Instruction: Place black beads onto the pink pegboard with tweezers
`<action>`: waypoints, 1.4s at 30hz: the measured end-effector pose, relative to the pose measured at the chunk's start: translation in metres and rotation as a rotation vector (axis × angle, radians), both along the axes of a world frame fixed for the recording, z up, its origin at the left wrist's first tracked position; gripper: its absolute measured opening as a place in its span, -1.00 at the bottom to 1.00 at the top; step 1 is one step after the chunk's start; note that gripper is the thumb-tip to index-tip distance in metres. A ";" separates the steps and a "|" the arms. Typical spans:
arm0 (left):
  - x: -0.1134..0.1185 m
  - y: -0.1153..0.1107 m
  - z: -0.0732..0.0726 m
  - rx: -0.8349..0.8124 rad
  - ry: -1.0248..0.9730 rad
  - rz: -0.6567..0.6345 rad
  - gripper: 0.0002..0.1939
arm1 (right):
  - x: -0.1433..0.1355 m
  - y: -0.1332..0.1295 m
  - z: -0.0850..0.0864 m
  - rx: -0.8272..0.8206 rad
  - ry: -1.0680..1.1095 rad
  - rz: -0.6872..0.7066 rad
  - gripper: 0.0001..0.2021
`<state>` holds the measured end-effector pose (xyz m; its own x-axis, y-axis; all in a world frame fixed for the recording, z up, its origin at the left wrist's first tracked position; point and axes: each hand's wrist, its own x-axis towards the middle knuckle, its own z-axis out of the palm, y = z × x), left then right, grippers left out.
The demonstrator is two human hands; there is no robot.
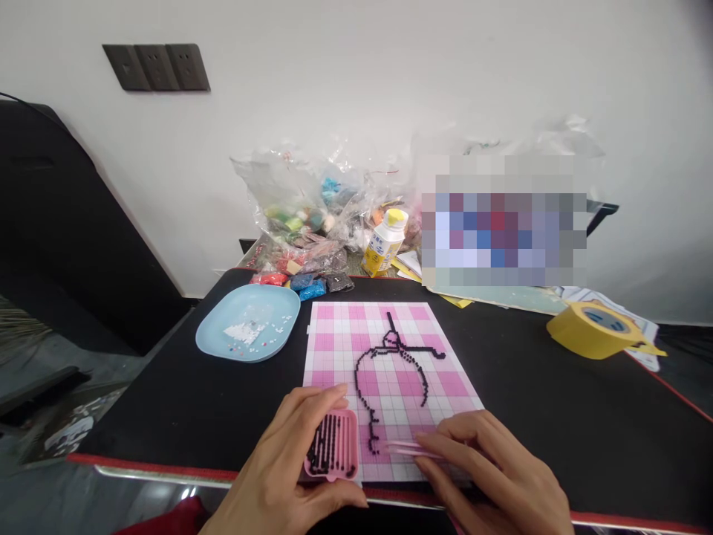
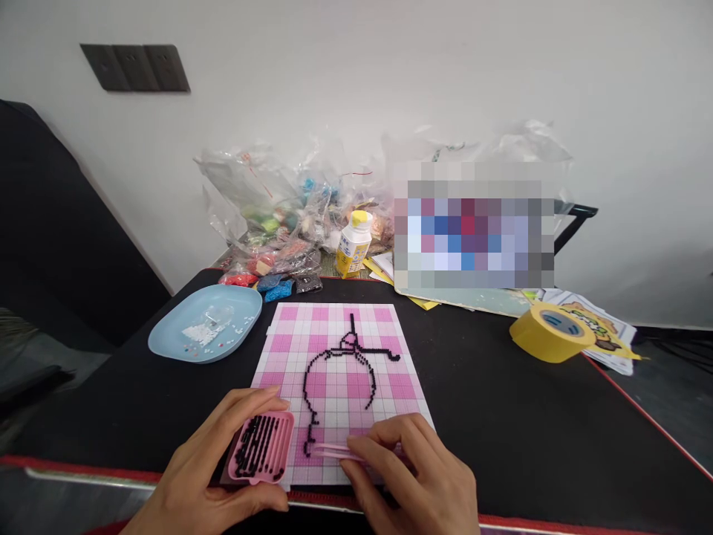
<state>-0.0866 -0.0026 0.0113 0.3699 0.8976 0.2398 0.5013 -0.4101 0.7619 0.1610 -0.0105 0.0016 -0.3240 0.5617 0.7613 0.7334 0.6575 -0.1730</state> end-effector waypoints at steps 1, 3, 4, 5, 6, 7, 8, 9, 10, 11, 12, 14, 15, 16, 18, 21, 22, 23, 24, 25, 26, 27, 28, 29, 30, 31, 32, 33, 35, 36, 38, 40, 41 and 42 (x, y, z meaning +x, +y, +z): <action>0.000 0.000 0.000 -0.006 0.000 0.003 -0.19 | 0.000 0.000 0.000 -0.005 0.000 -0.004 -0.92; 0.001 0.000 0.001 -0.012 -0.011 0.010 -0.21 | 0.001 -0.001 -0.001 -0.011 0.002 -0.006 -0.92; 0.001 0.000 0.001 -0.012 -0.021 0.014 -0.21 | 0.001 -0.001 -0.002 -0.014 0.004 -0.009 -0.92; 0.001 0.000 0.002 -0.012 -0.032 0.020 -0.20 | 0.001 -0.002 -0.002 -0.015 0.008 -0.013 -0.92; 0.002 0.000 0.002 -0.012 -0.044 0.027 -0.20 | 0.001 -0.002 -0.002 -0.016 0.011 -0.020 -0.92; 0.002 0.000 0.002 -0.014 -0.054 0.034 -0.21 | 0.001 -0.003 -0.003 -0.015 0.016 -0.029 -0.92; 0.002 0.000 0.002 -0.019 -0.062 0.043 -0.21 | 0.001 -0.003 -0.003 -0.018 0.020 -0.040 -0.92; 0.002 0.000 0.001 -0.023 -0.067 0.051 -0.22 | 0.001 -0.004 -0.003 -0.017 0.026 -0.051 -0.92; 0.002 0.000 0.001 -0.020 -0.070 0.055 -0.22 | 0.000 -0.004 -0.004 -0.015 0.029 -0.058 -0.92; 0.002 0.000 0.001 -0.013 -0.069 0.055 -0.22 | 0.000 -0.004 -0.004 -0.013 0.029 -0.062 -0.92; 0.002 0.000 0.001 -0.002 -0.066 0.052 -0.22 | 0.000 -0.004 -0.004 -0.013 0.026 -0.064 -0.92; 0.002 0.000 0.001 0.005 -0.061 0.047 -0.20 | 0.000 -0.004 -0.004 -0.014 0.019 -0.066 -0.92; 0.002 0.000 0.001 -0.003 -0.061 0.048 -0.20 | 0.000 -0.004 -0.004 -0.014 0.019 -0.068 -0.92; 0.002 0.000 0.002 -0.017 -0.065 0.050 -0.20 | 0.000 -0.004 -0.003 -0.015 0.019 -0.070 -0.92; 0.002 0.000 0.002 -0.049 -0.072 0.059 -0.20 | 0.001 -0.004 -0.003 -0.011 0.022 -0.070 -0.92; 0.002 0.000 0.001 -0.076 -0.077 0.068 -0.23 | 0.002 -0.003 -0.003 -0.011 0.004 -0.054 -0.92; 0.002 0.000 0.001 -0.081 -0.079 0.070 -0.24 | 0.002 -0.002 -0.003 -0.013 -0.003 -0.049 -0.92; 0.002 0.001 0.001 -0.083 -0.082 0.071 -0.25 | 0.002 -0.002 -0.003 -0.014 -0.008 -0.043 -0.92; 0.002 0.001 0.000 -0.083 -0.086 0.070 -0.25 | 0.001 -0.002 -0.003 -0.012 -0.012 -0.038 -0.92; 0.002 0.001 0.000 -0.082 -0.090 0.067 -0.25 | 0.001 -0.001 -0.003 -0.008 -0.013 -0.033 -0.93; 0.002 0.001 0.001 -0.082 -0.091 0.063 -0.24 | 0.001 -0.001 -0.003 -0.005 -0.012 -0.030 -0.93; 0.002 0.001 0.001 -0.082 -0.090 0.056 -0.24 | 0.001 -0.001 -0.003 -0.002 -0.010 -0.027 -0.93; 0.002 0.001 0.001 -0.079 -0.086 0.049 -0.22 | 0.001 -0.001 -0.004 -0.002 -0.007 -0.024 -0.93; 0.002 0.001 0.002 -0.073 -0.076 0.043 -0.21 | 0.001 -0.002 -0.004 -0.007 -0.009 -0.022 -0.93; 0.002 0.000 0.002 -0.063 -0.063 0.039 -0.19 | 0.001 -0.002 -0.004 -0.011 -0.014 -0.020 -0.93; 0.002 0.000 0.003 -0.048 -0.047 0.038 -0.18 | 0.001 -0.002 -0.004 -0.008 -0.012 -0.015 -0.93; 0.002 0.000 0.003 -0.034 -0.030 0.040 -0.16 | 0.001 -0.002 -0.005 -0.002 -0.010 -0.007 -0.93; 0.002 0.000 0.003 -0.022 -0.016 0.043 -0.16 | 0.001 -0.001 -0.005 -0.012 -0.011 -0.007 -0.93; 0.001 -0.001 0.002 -0.015 0.004 0.048 -0.15 | 0.001 -0.001 -0.004 -0.013 -0.024 0.001 -0.93; 0.001 -0.001 0.002 -0.014 0.009 0.050 -0.16 | 0.001 -0.001 -0.004 -0.003 -0.022 -0.002 -0.93; 0.001 -0.001 0.001 -0.016 0.015 0.062 -0.16 | 0.001 0.000 -0.004 0.012 -0.027 -0.009 -0.93; 0.001 -0.001 0.001 -0.021 0.019 0.080 -0.16 | 0.002 0.000 -0.003 0.015 -0.038 -0.008 -0.92; 0.001 -0.001 0.001 -0.024 0.019 0.086 -0.17 | 0.002 0.000 -0.003 0.018 -0.038 -0.006 -0.91; 0.001 -0.001 0.002 -0.028 0.018 0.087 -0.17 | 0.001 0.000 -0.003 0.015 -0.039 -0.004 -0.91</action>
